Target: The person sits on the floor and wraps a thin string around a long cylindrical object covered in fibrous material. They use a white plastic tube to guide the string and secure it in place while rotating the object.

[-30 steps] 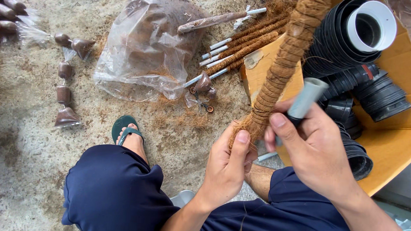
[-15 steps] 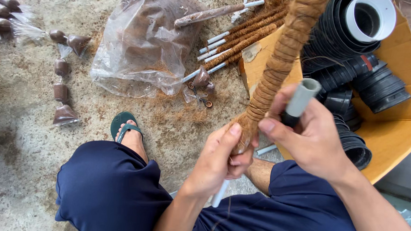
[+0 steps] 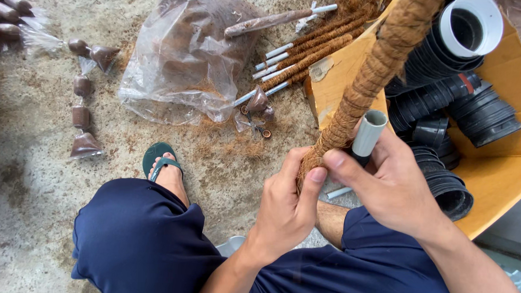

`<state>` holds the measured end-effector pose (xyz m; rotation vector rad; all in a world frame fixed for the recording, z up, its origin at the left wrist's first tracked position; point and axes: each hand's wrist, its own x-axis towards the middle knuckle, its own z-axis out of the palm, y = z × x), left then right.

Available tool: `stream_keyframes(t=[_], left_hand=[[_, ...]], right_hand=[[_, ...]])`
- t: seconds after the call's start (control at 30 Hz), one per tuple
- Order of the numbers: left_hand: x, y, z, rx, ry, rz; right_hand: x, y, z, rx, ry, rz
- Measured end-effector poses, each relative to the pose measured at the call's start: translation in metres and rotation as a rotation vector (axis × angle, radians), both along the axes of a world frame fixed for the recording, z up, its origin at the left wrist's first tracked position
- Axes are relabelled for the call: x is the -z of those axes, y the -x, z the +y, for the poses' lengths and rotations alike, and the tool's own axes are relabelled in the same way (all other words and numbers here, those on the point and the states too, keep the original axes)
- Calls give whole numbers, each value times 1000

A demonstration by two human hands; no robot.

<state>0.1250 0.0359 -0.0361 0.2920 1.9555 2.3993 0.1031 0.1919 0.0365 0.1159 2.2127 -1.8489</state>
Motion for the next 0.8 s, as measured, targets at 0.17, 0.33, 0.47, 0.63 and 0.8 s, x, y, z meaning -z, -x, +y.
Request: stream_keyframes(t=[0.17,0.33,0.47,0.63,0.8], left_hand=[[-2,3,-3,-99,79,-35],[4,0,-4,-32,-61,-94],[10,-9,-9,22,-193,-78],[11,-13,-20,320,-475,-153],[0,-16,-24,376,-481,-177]], right_hand=[[-7,1,0,-67,0,82],[-7,-1,-1,-107,327,0],[-10,-10,4,-164,86,39],[-16,-14,3,-223,-115,32],[-27,-16,-4,-165,-151,47]])
